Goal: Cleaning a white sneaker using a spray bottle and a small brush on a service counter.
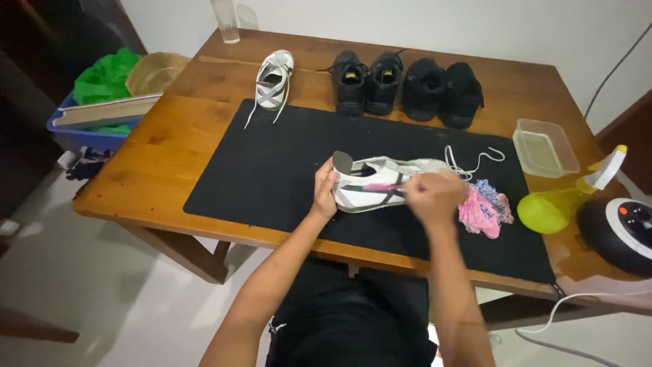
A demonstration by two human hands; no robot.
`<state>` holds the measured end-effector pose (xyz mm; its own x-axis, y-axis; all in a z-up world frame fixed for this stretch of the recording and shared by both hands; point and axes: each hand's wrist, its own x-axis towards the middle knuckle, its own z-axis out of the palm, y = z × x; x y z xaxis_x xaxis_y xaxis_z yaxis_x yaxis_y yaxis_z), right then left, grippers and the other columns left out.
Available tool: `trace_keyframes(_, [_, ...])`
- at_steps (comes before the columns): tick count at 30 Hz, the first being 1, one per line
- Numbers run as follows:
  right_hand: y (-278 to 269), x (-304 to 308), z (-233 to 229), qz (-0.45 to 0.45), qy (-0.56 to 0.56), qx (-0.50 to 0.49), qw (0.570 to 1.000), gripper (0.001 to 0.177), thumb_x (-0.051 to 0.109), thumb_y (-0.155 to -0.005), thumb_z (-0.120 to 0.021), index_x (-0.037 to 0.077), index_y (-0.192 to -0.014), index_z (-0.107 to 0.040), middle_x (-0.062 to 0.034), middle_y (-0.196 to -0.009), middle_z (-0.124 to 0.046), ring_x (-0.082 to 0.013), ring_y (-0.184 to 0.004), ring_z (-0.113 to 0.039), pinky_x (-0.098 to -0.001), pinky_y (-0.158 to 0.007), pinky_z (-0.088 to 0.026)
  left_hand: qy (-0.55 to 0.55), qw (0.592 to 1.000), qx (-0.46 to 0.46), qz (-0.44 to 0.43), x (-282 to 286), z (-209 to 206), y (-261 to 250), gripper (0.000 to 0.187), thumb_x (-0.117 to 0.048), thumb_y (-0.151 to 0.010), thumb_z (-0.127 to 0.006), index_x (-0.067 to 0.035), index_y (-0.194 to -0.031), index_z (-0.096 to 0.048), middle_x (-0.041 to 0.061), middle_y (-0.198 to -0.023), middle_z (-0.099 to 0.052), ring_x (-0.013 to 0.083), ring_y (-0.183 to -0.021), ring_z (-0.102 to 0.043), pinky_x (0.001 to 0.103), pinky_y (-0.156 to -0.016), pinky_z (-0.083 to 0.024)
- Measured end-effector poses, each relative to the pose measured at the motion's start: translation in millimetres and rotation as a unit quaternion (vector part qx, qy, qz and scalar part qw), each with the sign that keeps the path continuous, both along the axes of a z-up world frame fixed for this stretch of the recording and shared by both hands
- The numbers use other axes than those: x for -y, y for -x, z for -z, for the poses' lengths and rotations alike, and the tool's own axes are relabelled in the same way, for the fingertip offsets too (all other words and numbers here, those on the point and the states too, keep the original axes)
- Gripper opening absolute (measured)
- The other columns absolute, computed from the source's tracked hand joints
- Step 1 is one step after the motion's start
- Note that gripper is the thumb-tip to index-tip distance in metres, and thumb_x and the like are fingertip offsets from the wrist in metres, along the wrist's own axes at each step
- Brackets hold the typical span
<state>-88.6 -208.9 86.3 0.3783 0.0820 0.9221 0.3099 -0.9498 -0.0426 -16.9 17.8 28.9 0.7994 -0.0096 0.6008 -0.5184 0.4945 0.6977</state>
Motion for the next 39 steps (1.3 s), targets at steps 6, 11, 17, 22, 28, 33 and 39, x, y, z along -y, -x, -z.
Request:
trace_keyframes(6, [15, 71, 16, 0.120, -0.002, -0.027, 0.992, 0.033, 0.007, -0.079, -0.075, 0.018, -0.054, -0.057, -0.0007, -0.049, -0.049, -0.0278, -0.055, -0.057, -0.0340, -0.056, -0.043, 0.007, 1.000, 0.004, -0.007, -1, -1, -4, 0.051, -0.045, -0.092, -0.050, -0.006, -0.119, -0.068, 0.006, -0.106, -0.073, 0.0088, -0.101, -0.062, 0.029, -0.096, -0.048])
trace_keyframes(11, [31, 41, 19, 0.041, 0.032, -0.040, 0.998, 0.029, 0.007, -0.074, -0.073, 0.018, -0.052, -0.059, -0.0020, -0.047, -0.053, -0.0256, -0.053, -0.057, -0.0349, -0.062, -0.045, 0.011, 1.000, 0.002, 0.003, -1, 20, -19, 0.045, -0.035, -0.088, -0.057, -0.005, -0.120, -0.068, 0.008, -0.109, -0.074, 0.0112, -0.101, -0.065, 0.030, -0.095, -0.047])
trace_keyframes(17, [61, 94, 29, 0.146, -0.049, -0.035, 0.987, 0.039, 0.004, -0.090, -0.071, 0.019, -0.056, -0.058, 0.0009, -0.053, -0.055, -0.0272, -0.056, -0.057, -0.0329, -0.066, -0.046, 0.054, 0.997, -0.056, -0.014, -40, 39, -43, 0.047, -0.030, -0.090, -0.059, -0.007, -0.131, -0.062, 0.008, -0.121, -0.071, 0.0139, -0.110, -0.063, 0.031, -0.105, -0.040])
trace_keyframes(22, [57, 83, 45, 0.125, 0.008, -0.036, 0.991, 0.037, 0.006, -0.084, -0.072, 0.018, -0.053, -0.055, -0.0030, -0.052, -0.048, -0.0290, -0.057, -0.056, -0.0336, -0.062, -0.046, -0.040, 0.996, -0.058, 0.051, -79, 53, -56, 0.058, -0.046, -0.091, -0.064, -0.012, -0.138, -0.056, 0.006, -0.131, -0.064, 0.0149, -0.124, -0.058, 0.033, -0.115, -0.034])
trace_keyframes(28, [69, 25, 29, 0.040, 0.027, -0.093, 0.995, 0.031, 0.010, -0.078, -0.075, 0.017, -0.052, -0.060, -0.0049, -0.049, -0.055, -0.0269, -0.057, -0.060, -0.0344, -0.062, -0.046, -0.124, 0.985, -0.043, 0.110, -95, 33, -44, 0.055, -0.018, -0.074, -0.086, -0.008, -0.125, -0.066, 0.008, -0.119, -0.073, 0.0136, -0.112, -0.065, 0.034, -0.106, -0.047])
trace_keyframes(33, [66, 44, 40, 0.109, 0.027, -0.116, 0.987, 0.034, 0.015, -0.084, -0.075, 0.021, -0.053, -0.063, -0.0006, -0.048, -0.055, -0.0253, -0.059, -0.059, -0.0330, -0.067, -0.046, -0.290, 0.955, -0.013, -0.062, -96, -19, -11, 0.058, -0.032, -0.061, -0.101, -0.014, -0.097, -0.060, 0.004, -0.096, -0.071, 0.0202, -0.102, -0.067, 0.041, -0.102, -0.043])
trace_keyframes(39, [73, -3, 19, 0.079, 0.028, -0.158, 0.984, 0.032, 0.014, -0.083, -0.074, 0.020, -0.053, -0.064, -0.0011, -0.048, -0.059, -0.0246, -0.061, -0.062, -0.0344, -0.068, -0.043, -0.262, 0.878, 0.057, -0.396, -62, -65, 54, 0.046, -0.006, -0.080, -0.073, -0.009, -0.113, -0.041, 0.019, -0.133, -0.066, 0.0355, -0.129, -0.058, 0.047, -0.110, -0.041])
